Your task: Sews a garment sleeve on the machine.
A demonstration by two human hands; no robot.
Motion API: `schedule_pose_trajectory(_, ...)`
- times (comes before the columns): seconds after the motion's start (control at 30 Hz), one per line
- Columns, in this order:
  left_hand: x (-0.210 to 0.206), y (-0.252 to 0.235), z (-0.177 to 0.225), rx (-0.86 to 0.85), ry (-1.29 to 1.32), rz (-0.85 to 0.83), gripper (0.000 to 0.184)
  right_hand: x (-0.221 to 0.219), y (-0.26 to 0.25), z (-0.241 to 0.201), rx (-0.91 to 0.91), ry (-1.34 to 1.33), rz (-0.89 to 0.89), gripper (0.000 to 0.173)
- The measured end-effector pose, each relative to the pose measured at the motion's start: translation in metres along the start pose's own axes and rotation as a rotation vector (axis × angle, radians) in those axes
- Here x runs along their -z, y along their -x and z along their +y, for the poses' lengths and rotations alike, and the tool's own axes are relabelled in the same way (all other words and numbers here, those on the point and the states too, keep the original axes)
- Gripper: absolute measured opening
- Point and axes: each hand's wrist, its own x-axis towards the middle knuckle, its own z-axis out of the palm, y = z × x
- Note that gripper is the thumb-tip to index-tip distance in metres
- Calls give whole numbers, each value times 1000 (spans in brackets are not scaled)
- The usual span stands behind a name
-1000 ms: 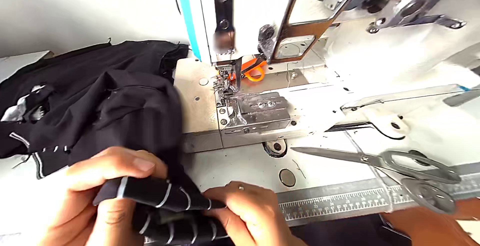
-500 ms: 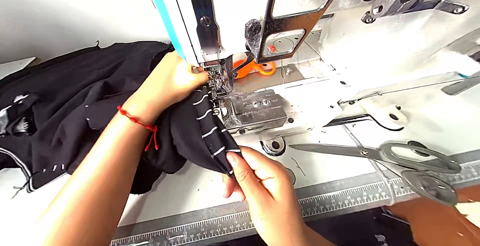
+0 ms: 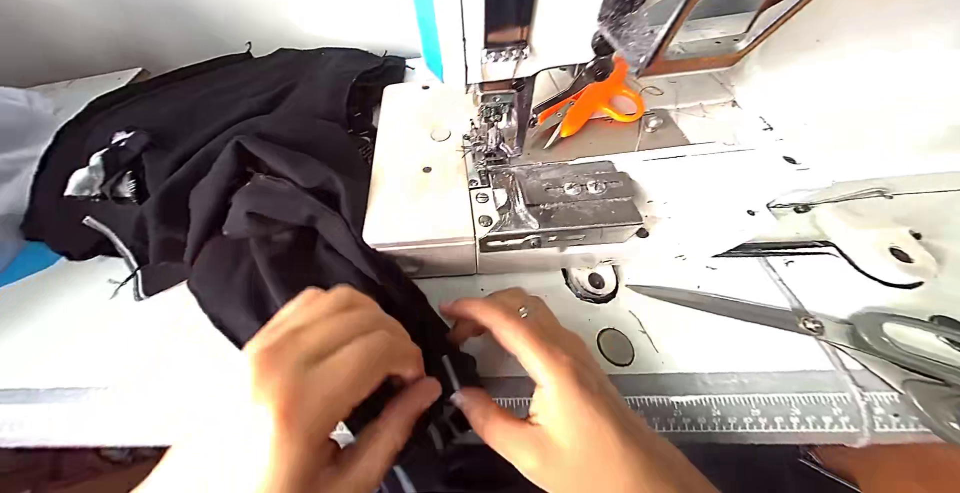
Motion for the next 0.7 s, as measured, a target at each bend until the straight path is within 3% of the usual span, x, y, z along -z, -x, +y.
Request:
schedule_pose_trajectory(0.13,-15,37,20,77,25,162,25,-6,10,-2,58,51,-26,15)
schedule_pose_trajectory(0.27,-35,66,32,235,-85,80,42,3,16,-7,31,-194,-16,7)
schedule_pose_trajectory(0.33,-52,77,30,250,-143,69,24,5,19,-9,46,-180,25,9)
schedule_pose_trajectory(0.47,-57,91,41,233,-22,283,5,2,25,-10,20,21,221,10)
schedule_pose_trajectory(0.6,-60,80,55,156,-25,476,9,-12,32,-14,68,150,159,22)
schedule_pose_trajectory(0.7,-65,75,55,76,-114,521,10,-7,31,-18,115,127,226,12)
